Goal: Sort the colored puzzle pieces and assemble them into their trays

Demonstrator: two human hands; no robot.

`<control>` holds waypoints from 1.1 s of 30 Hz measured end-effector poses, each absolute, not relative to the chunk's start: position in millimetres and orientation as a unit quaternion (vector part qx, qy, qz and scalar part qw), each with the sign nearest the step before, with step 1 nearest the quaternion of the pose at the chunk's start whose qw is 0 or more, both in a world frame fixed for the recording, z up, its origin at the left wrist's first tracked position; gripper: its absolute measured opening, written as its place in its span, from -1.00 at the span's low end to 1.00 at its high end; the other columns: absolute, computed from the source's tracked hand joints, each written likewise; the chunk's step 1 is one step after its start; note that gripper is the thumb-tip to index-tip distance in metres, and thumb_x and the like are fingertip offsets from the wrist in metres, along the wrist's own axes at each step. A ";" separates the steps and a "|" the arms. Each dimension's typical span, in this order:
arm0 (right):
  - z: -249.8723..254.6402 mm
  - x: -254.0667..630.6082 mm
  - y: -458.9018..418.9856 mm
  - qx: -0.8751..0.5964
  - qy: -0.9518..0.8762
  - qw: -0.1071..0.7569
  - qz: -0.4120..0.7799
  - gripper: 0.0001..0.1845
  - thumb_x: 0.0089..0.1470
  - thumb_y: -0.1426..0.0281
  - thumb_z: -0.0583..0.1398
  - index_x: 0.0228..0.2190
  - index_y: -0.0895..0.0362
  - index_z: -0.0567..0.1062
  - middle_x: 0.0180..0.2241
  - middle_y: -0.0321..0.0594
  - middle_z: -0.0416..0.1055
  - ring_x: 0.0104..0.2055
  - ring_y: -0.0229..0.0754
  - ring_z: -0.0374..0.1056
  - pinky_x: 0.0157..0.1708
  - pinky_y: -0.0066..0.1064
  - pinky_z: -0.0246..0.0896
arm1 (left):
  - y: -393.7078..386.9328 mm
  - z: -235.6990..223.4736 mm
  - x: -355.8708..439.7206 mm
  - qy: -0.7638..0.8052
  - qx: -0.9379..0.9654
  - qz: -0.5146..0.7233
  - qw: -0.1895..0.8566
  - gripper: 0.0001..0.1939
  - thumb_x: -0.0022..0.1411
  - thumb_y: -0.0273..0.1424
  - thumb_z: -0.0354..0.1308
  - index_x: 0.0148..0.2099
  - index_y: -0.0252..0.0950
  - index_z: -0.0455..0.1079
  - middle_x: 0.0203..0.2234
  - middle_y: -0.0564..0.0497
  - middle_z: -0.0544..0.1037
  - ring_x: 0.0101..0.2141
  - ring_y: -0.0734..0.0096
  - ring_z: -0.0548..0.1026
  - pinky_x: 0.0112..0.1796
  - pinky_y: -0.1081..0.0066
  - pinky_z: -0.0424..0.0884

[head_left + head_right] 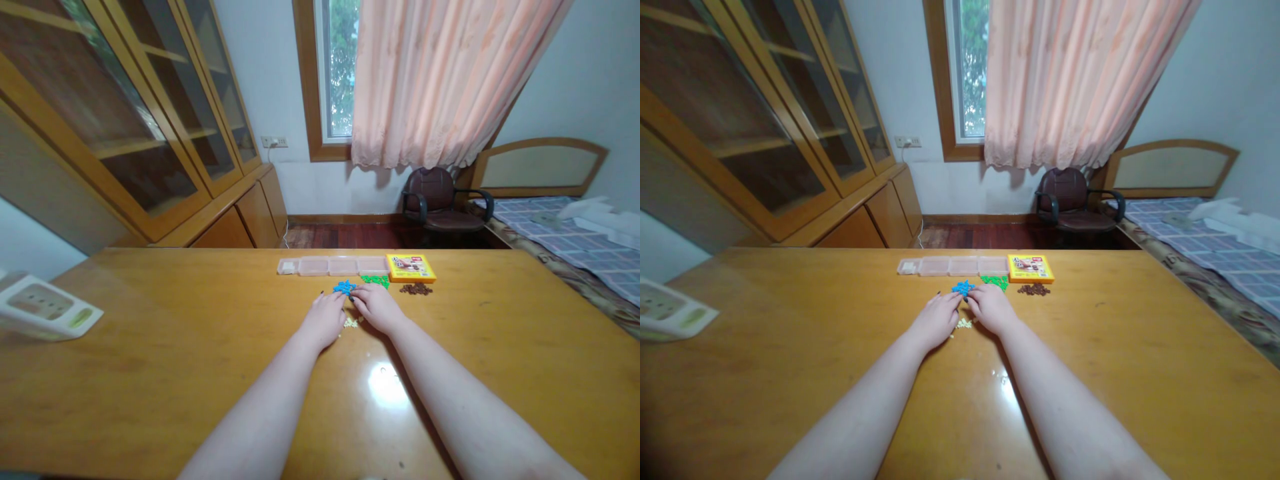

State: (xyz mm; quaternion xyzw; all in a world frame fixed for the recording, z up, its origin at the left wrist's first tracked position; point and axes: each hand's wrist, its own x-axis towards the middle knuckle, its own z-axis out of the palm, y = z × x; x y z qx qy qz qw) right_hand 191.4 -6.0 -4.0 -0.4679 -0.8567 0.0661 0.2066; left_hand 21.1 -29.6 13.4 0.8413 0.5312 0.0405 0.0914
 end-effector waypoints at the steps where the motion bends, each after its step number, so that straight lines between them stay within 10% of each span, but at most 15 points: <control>1: -3.2 191.4 -6.3 -0.483 -0.849 0.204 0.062 -0.64 0.21 0.32 -0.01 -0.20 0.16 0.54 -0.20 -0.13 0.50 -0.11 -0.14 0.34 -0.05 -0.31 0.11 | -28.8 13.5 20.2 0.544 0.834 0.044 0.084 -0.59 0.22 -0.48 -0.14 0.09 -0.29 0.27 0.04 -0.10 0.38 0.03 0.31 0.33 0.11 0.27 0.13; 11: -11.1 191.3 -6.4 -0.514 -0.838 0.170 0.067 -0.63 0.17 0.19 0.03 -0.10 0.07 0.48 0.01 -0.14 0.38 0.16 -0.01 0.11 0.18 0.06 -0.36 | -17.1 -6.0 16.6 0.535 0.837 0.066 0.092 -0.48 0.17 -0.48 -0.11 0.20 -0.34 0.14 0.16 -0.10 0.23 0.12 0.28 0.22 0.17 0.23 0.03; 33: -5.5 193.6 -7.1 -0.494 -0.838 0.222 0.067 -0.69 0.17 0.26 0.04 -0.18 0.06 0.52 -0.11 -0.19 0.47 0.04 -0.05 0.25 0.16 -0.03 -0.26 | -17.1 -5.9 17.1 0.574 0.810 0.098 0.074 -0.53 0.19 -0.46 -0.12 0.16 -0.31 0.20 0.11 -0.11 0.31 0.11 0.24 0.24 0.16 0.08 0.01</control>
